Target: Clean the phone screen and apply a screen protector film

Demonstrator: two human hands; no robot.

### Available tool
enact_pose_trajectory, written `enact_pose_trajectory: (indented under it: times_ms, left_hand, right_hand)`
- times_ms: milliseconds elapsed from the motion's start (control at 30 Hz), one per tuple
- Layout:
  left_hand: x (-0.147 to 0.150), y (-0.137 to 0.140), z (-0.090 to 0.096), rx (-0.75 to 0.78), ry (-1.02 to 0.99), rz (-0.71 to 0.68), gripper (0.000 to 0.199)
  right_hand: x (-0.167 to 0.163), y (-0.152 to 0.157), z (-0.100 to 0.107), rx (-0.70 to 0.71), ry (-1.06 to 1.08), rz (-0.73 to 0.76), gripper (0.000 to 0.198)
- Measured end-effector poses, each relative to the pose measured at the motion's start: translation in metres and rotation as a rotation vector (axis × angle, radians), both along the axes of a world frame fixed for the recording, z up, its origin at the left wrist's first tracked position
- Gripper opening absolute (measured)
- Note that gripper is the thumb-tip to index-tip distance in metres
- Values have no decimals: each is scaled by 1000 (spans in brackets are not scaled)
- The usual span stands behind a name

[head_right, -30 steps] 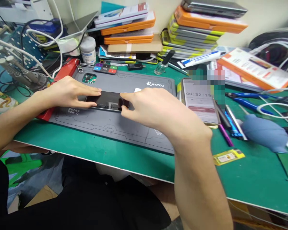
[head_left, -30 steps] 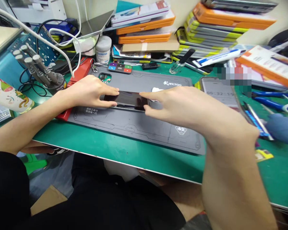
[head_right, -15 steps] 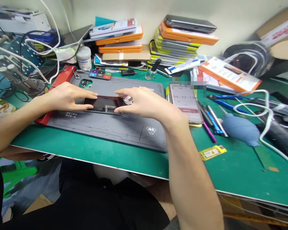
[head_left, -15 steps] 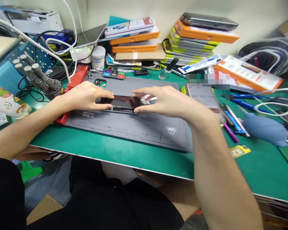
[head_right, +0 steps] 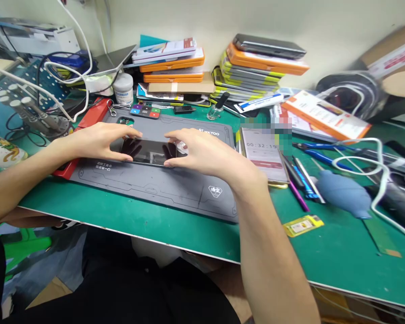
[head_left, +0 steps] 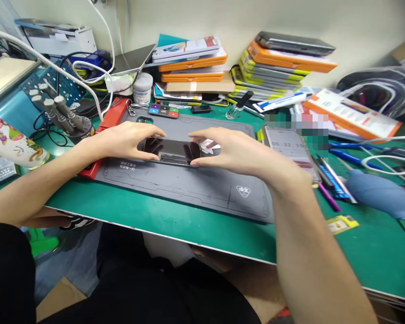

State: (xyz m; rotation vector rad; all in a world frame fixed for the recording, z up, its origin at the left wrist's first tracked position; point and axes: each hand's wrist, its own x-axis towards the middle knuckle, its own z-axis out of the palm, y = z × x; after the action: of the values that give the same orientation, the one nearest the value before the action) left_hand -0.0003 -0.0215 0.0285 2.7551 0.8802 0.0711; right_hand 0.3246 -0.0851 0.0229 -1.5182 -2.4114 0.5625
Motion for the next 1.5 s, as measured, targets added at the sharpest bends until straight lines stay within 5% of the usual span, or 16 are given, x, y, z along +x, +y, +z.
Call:
enact_pose_trajectory:
  times_ms: [467, 1500]
  left_hand:
    - [-11, 10, 9, -209, -47, -4, 92]
    - [-9, 9, 9, -143, 49, -18, 91]
  right_hand:
    - [-1, -2, -4, 75, 0, 74, 76]
    - [-6, -6, -3, 61, -101, 37, 76]
